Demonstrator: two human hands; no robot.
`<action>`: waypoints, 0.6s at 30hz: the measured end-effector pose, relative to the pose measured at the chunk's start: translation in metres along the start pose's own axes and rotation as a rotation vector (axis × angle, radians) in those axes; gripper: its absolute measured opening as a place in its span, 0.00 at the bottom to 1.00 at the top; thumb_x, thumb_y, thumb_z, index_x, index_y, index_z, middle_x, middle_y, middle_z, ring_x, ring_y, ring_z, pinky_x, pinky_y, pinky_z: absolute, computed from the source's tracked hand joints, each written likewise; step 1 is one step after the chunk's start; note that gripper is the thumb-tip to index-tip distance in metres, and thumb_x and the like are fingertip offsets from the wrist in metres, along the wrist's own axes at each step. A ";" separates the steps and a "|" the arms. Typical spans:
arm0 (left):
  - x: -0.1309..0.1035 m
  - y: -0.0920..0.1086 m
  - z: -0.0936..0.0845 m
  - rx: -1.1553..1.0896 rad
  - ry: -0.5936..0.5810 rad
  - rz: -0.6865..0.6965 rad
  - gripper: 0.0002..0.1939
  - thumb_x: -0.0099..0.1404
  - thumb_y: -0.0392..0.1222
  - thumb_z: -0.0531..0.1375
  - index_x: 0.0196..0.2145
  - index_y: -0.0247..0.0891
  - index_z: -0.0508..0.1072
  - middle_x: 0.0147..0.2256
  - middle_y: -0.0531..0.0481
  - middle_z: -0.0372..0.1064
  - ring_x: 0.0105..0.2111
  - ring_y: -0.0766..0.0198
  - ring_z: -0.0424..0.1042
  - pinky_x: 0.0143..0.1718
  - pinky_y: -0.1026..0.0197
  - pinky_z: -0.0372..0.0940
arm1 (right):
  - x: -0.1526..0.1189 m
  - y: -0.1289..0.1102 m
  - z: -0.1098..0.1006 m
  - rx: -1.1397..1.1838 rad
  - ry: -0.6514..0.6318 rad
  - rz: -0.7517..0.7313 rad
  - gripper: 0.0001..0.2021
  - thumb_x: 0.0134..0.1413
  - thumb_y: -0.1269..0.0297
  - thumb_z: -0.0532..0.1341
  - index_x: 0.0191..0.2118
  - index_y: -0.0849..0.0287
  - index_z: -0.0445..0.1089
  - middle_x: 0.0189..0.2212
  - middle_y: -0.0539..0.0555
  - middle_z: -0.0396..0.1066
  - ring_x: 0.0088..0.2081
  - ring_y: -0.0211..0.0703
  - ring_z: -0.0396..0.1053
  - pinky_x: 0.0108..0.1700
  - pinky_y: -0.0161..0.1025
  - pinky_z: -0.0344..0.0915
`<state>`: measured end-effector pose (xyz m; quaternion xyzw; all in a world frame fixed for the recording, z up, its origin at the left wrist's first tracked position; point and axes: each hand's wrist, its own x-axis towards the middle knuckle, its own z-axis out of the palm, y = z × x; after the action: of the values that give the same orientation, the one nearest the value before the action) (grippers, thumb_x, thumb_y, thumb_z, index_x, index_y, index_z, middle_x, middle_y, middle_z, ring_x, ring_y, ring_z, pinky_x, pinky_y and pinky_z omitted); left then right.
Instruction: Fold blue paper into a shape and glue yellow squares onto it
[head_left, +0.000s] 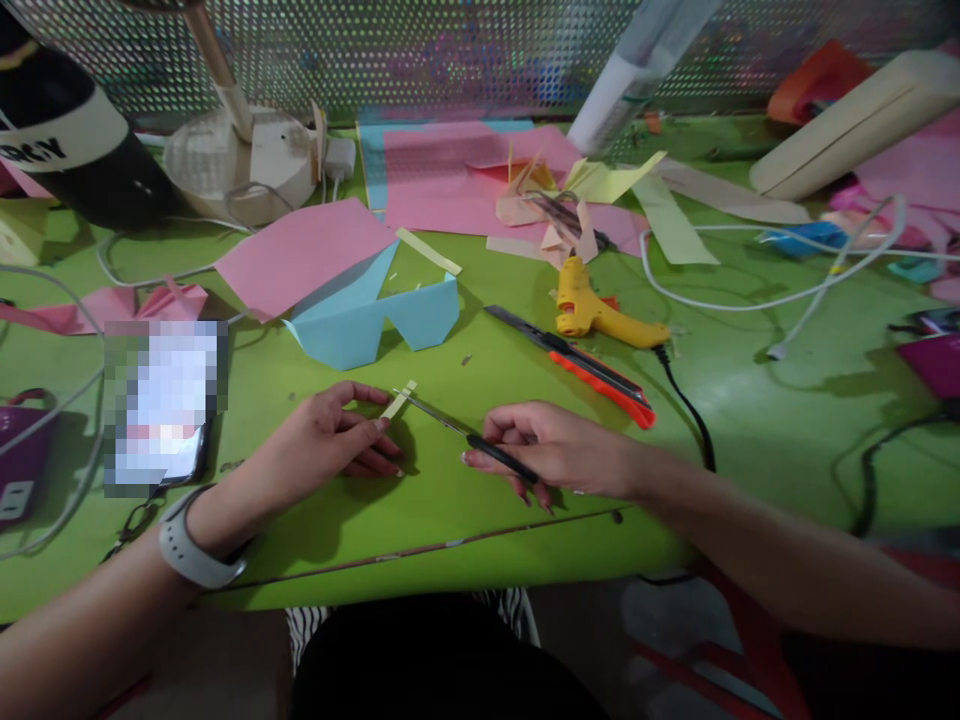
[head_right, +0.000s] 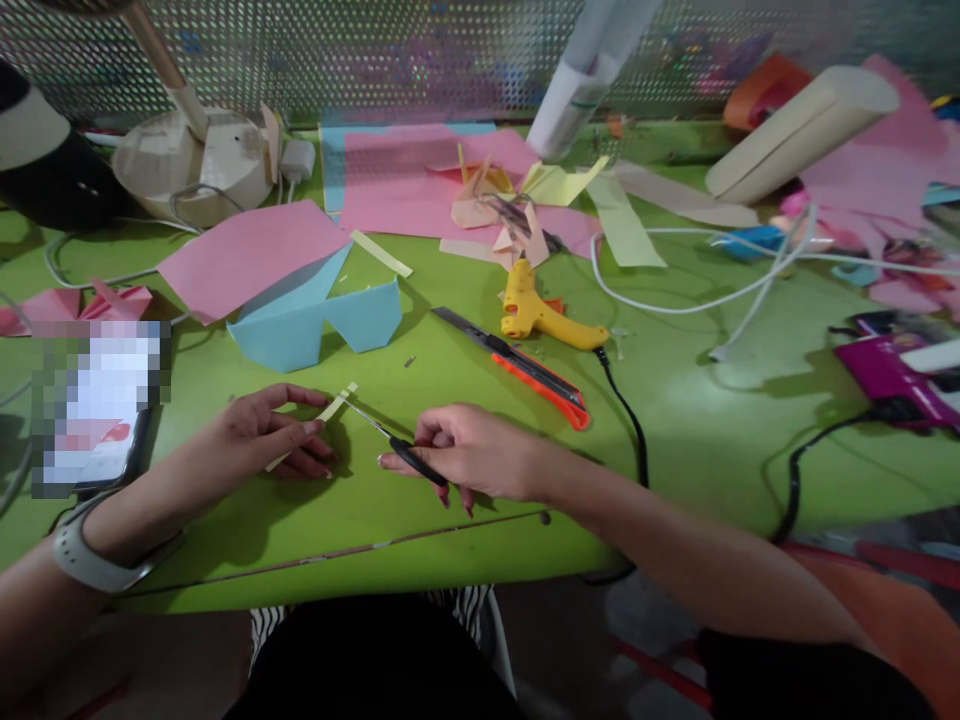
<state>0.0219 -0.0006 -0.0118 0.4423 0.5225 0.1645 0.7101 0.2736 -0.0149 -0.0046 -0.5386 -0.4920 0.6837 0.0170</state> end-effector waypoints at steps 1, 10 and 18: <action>0.000 0.000 0.000 0.000 0.000 0.000 0.17 0.64 0.43 0.62 0.47 0.35 0.63 0.30 0.47 0.78 0.30 0.60 0.80 0.31 0.63 0.74 | 0.000 0.000 0.000 0.000 0.003 0.001 0.26 0.43 0.40 0.67 0.30 0.58 0.61 0.17 0.45 0.66 0.14 0.30 0.60 0.16 0.30 0.59; -0.003 0.003 0.002 0.019 0.015 -0.005 0.17 0.64 0.43 0.61 0.47 0.35 0.63 0.31 0.47 0.78 0.30 0.59 0.80 0.31 0.61 0.73 | 0.001 -0.001 0.000 -0.011 0.004 0.010 0.27 0.41 0.39 0.68 0.30 0.58 0.60 0.17 0.44 0.66 0.15 0.30 0.60 0.16 0.30 0.59; -0.002 0.004 0.004 0.003 0.027 -0.015 0.16 0.64 0.42 0.61 0.46 0.35 0.63 0.30 0.47 0.78 0.29 0.61 0.80 0.29 0.64 0.72 | -0.001 -0.004 0.002 -0.008 0.011 0.014 0.28 0.40 0.38 0.68 0.29 0.58 0.60 0.16 0.44 0.65 0.14 0.30 0.59 0.15 0.30 0.58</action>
<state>0.0253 -0.0016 -0.0075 0.4372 0.5356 0.1642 0.7036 0.2709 -0.0145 -0.0013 -0.5459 -0.4911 0.6787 0.0130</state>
